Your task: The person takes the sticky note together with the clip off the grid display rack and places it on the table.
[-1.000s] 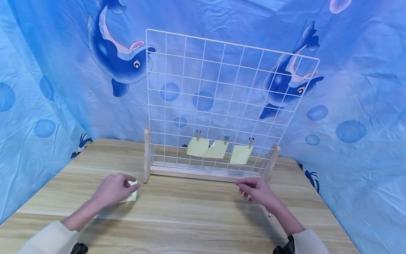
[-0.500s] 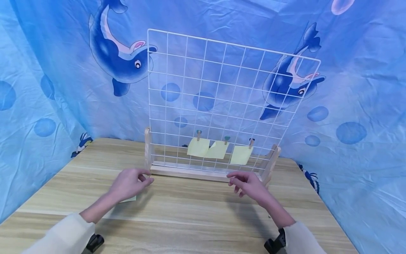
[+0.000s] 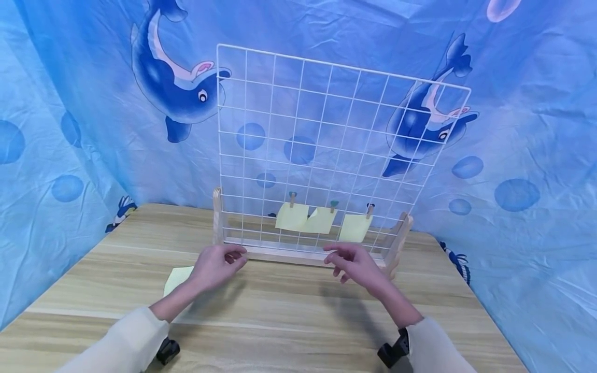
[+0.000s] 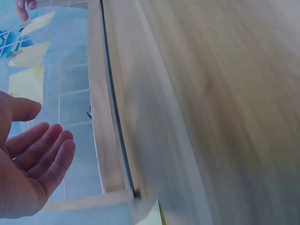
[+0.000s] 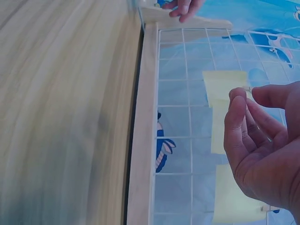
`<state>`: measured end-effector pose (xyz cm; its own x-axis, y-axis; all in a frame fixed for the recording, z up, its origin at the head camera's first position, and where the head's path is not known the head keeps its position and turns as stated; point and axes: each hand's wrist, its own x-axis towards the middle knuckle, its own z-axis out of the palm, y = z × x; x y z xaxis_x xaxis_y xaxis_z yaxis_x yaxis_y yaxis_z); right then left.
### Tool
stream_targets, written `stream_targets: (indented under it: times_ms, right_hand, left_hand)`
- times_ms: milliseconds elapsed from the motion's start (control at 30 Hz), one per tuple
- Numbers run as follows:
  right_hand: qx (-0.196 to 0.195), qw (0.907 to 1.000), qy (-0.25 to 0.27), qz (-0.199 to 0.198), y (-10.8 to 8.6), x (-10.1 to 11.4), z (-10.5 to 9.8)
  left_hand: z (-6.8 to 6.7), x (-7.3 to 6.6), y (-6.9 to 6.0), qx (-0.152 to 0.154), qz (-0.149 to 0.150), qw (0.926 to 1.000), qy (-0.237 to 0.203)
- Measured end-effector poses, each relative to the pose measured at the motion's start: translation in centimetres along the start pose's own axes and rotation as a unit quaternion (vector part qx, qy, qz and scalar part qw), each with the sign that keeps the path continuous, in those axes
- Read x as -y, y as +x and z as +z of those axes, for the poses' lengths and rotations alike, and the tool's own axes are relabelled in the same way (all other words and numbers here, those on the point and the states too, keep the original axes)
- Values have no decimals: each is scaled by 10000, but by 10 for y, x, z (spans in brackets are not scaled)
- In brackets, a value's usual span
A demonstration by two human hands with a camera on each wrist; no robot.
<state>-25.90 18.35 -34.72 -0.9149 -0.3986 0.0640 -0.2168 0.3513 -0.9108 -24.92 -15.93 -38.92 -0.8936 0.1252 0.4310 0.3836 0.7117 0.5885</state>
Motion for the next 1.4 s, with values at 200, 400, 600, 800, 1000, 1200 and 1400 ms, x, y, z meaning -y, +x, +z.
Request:
stream_targets:
  times_ms: [200,400,600,800,1000,1200,1400]
  right_hand:
    - [-89,9999,22,-81,7,8,4]
    - [-100,9997,196,-103,15,13,9]
    - [-100,9993,220,-288,24,23,12]
    - [-123,9987,166,-473,36,35,16]
    - [-196,9979,320,-521,50,45,23]
    - [-180,9979,458,-419,65,52,28]
    - [-202,9976,618,-227,80,59,31]
  left_hand:
    - [13,-8,10,-103,-35,9990,-433]
    - [24,-16,21,-214,20,9949,-983]
    - [31,-25,29,-301,-184,9915,-1250]
    - [38,-33,38,-429,-108,9835,-1756]
    - [44,-39,45,-456,-228,9787,-1990]
    - [50,-42,52,-366,-413,9763,-2094]
    - [54,-44,58,-377,-528,9790,-1931]
